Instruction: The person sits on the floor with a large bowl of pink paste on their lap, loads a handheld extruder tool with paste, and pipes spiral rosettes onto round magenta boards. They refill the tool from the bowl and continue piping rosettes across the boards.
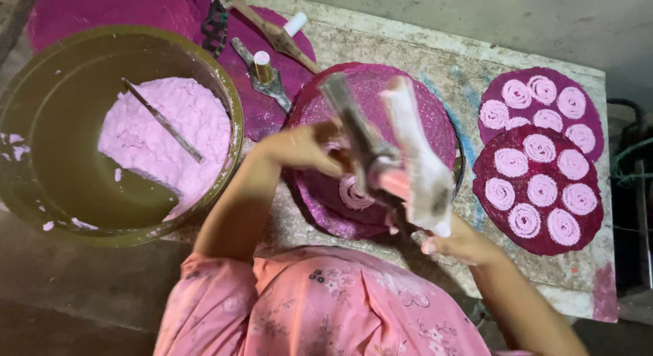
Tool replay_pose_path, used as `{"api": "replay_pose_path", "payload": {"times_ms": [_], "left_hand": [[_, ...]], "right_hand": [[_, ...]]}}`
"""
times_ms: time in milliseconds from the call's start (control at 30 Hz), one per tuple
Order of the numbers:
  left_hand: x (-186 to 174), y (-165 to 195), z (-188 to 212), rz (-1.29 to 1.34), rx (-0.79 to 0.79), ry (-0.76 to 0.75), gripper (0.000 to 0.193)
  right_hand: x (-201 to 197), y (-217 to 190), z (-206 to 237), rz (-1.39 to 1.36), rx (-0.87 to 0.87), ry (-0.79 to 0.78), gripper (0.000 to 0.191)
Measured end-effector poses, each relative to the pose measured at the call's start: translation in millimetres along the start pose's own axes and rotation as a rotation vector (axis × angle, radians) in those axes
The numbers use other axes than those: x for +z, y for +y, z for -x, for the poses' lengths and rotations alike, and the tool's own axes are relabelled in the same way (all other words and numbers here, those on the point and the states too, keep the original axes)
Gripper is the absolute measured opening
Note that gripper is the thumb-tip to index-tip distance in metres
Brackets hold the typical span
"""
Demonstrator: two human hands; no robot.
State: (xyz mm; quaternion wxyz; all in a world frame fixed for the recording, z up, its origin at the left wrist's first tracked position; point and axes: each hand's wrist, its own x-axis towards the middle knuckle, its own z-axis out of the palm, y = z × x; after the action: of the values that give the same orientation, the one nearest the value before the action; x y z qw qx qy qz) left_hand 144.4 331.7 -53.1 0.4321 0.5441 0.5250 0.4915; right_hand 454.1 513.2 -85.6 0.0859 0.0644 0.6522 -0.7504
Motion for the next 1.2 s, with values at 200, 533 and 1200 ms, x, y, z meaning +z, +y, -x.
{"api": "replay_pose_path", "payload": {"times_ms": [200,533,1200], "left_hand": [[-28,-75,-28,0.025,-0.494,0.761,0.079],[49,-117,34,0.018,-0.354,1.085,0.064],[-39,-81,-28,1.308,0.664,0.055,0.042]], "right_hand": [[7,1,18,-0.058,-0.137,0.251,0.108],[2,9,-7,-0.062,-0.031,0.334,0.110],[-54,-60,-70,0.081,0.596,-0.166,0.100]]}}
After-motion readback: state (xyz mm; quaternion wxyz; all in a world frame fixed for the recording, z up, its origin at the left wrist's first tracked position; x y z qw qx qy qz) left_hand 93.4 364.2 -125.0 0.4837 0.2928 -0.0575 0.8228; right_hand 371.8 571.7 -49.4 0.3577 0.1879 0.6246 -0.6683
